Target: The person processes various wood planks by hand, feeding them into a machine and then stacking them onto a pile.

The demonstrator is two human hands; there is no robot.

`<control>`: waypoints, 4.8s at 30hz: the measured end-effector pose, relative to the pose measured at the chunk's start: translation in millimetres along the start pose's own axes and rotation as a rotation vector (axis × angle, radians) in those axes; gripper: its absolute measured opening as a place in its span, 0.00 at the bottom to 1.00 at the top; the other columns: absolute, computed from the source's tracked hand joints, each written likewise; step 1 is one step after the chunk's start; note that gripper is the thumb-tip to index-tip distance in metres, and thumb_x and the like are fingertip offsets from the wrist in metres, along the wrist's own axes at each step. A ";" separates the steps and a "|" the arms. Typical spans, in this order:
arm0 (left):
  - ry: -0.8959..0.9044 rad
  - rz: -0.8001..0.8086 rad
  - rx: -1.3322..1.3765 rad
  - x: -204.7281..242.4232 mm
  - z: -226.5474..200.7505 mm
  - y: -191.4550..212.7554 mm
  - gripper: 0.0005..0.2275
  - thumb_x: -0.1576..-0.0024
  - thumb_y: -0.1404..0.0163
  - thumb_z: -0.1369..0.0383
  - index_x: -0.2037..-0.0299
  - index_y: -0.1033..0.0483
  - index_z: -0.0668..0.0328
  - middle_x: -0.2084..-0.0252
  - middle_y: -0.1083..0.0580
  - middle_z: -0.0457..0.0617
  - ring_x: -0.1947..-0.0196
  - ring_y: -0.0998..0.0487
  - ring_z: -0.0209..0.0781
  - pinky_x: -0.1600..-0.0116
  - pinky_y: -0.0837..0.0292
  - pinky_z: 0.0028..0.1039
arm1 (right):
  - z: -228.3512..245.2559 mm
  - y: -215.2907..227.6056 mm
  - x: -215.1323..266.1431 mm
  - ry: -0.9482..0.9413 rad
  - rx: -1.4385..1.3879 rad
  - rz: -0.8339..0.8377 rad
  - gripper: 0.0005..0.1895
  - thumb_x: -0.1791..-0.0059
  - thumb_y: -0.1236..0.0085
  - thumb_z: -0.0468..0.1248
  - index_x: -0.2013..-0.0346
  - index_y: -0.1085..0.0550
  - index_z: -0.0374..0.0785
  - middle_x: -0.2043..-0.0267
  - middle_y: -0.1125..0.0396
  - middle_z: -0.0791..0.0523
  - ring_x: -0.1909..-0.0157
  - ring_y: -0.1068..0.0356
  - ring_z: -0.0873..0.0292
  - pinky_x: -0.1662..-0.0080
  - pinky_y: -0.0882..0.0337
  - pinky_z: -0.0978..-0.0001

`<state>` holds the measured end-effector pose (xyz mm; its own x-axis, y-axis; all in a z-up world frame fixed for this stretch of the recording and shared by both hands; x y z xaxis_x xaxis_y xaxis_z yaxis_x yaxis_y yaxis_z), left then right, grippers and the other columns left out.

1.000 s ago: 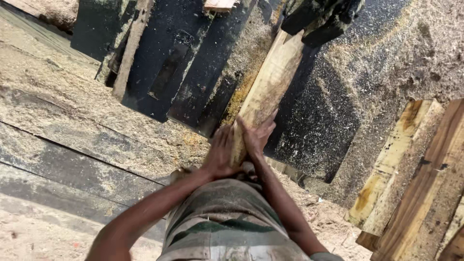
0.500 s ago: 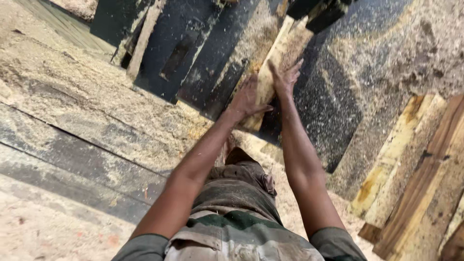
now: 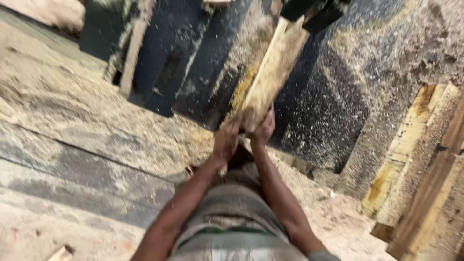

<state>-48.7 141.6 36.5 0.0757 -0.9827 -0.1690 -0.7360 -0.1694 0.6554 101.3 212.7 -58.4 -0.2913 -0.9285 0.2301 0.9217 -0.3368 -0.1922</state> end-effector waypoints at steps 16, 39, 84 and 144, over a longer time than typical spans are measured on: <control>0.126 -0.046 0.156 -204.9 -2.2 -78.9 0.19 0.32 0.56 0.74 0.31 0.32 0.51 0.45 0.20 0.54 0.56 0.15 0.48 0.54 0.15 0.33 | 50.1 -41.3 -244.2 -0.012 0.203 -0.106 0.31 0.43 0.67 0.55 0.34 0.33 0.39 0.44 0.29 0.45 0.50 0.22 0.50 0.56 0.16 0.61; 0.419 -0.308 -0.209 165.4 15.6 5.3 0.08 0.34 0.50 0.70 0.49 0.20 0.64 0.53 0.19 0.59 0.59 0.16 0.48 0.61 0.15 0.32 | 88.6 -65.1 -357.5 0.151 0.040 -0.154 0.28 0.42 0.61 0.53 0.44 0.25 0.33 0.49 0.24 0.47 0.50 0.23 0.57 0.49 0.21 0.67; 0.745 0.298 0.808 362.7 103.1 -26.6 0.38 0.42 0.47 0.46 0.32 0.43 0.71 0.37 0.30 0.63 0.37 0.30 0.49 0.36 0.36 0.33 | 43.4 -6.5 206.4 0.079 0.929 0.066 0.73 0.60 0.27 0.59 0.21 0.71 0.42 0.17 0.67 0.40 0.20 0.63 0.32 0.28 0.59 0.28; -0.175 -0.087 0.001 -50.2 -3.7 -27.6 0.22 0.40 0.57 0.86 0.33 0.33 0.71 0.35 0.29 0.65 0.38 0.24 0.62 0.37 0.22 0.41 | 49.2 -50.1 -40.7 -0.003 0.206 -0.014 0.34 0.42 0.67 0.56 0.32 0.36 0.34 0.55 0.27 0.42 0.65 0.22 0.52 0.69 0.17 0.61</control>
<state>-29.7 195.4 29.6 0.0212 -0.9363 -0.3507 -0.7324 -0.2533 0.6320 79.6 275.1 -11.2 -0.3044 -0.9232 0.2346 0.9504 -0.3109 0.0098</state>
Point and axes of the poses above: each hand's wrist, its own x-axis away from the middle knuckle, its own y-axis out of the back of the hand, z = x × y, the point moved 2 cm from there along -x, towards the middle knuckle
